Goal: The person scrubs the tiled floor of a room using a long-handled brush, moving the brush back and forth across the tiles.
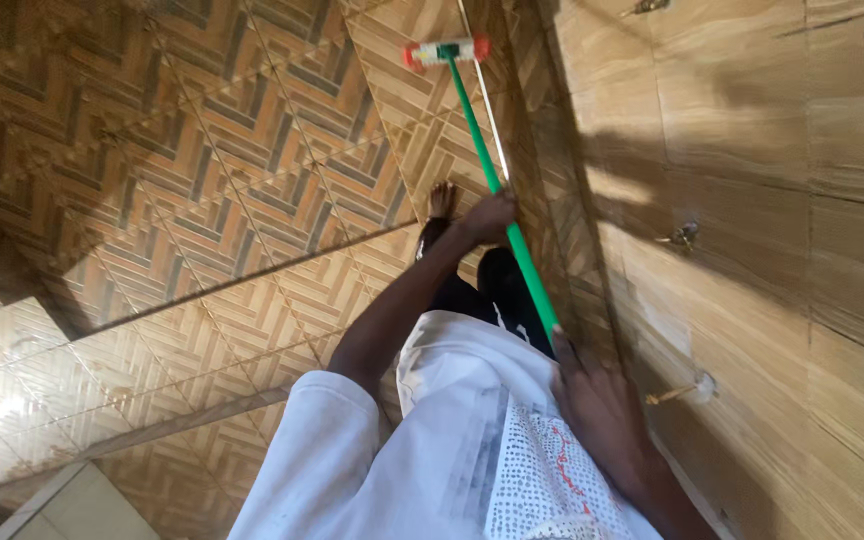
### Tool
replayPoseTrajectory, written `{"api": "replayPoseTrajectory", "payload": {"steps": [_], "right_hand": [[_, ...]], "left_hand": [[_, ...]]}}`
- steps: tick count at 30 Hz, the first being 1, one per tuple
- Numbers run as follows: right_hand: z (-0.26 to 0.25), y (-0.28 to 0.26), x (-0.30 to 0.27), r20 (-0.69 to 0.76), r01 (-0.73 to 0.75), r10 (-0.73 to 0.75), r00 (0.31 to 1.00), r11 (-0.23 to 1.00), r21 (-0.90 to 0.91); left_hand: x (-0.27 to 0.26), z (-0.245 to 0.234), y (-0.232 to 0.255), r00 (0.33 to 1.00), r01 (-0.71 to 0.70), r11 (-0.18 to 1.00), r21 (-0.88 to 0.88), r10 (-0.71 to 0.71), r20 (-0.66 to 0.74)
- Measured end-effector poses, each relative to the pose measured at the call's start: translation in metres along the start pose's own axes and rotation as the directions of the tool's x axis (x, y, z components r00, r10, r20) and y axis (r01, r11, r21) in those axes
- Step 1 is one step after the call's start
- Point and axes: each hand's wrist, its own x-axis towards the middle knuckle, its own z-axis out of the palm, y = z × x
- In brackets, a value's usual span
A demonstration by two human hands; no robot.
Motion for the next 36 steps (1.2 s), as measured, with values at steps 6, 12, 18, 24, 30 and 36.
{"api": "replayPoseTrajectory", "payload": {"steps": [6,12,18,24,30,36], "right_hand": [[-0.011,-0.001,-0.039,0.269,-0.269,0.271,0.924,0.962,-0.044],[-0.005,-0.024,0.015,0.208,-0.214,0.214,0.954,0.977,-0.020],[-0.018,-0.035,0.060,0.140,-0.275,0.281,0.949,0.959,-0.063],[-0.017,-0.032,0.007,0.105,-0.254,0.259,0.960,0.965,-0.057],[-0.023,-0.037,-0.008,0.139,-0.320,0.322,0.937,0.947,-0.032],[-0.003,-0.042,0.064,0.086,-0.282,0.274,0.958,0.954,0.103]], "left_hand": [[-0.040,0.019,0.068,0.999,-0.037,0.980,-0.196,0.029,-0.044],[-0.037,-0.028,0.012,0.984,-0.040,0.937,-0.347,-0.024,-0.179],[0.003,-0.070,-0.045,0.964,-0.007,0.954,-0.301,-0.073,-0.256],[-0.021,-0.046,0.006,0.991,0.000,0.944,-0.330,-0.045,-0.128],[-0.056,-0.036,0.053,0.961,-0.017,0.889,-0.458,-0.112,-0.251],[-0.039,-0.040,-0.057,0.947,-0.025,0.959,-0.283,-0.068,-0.315]]}}
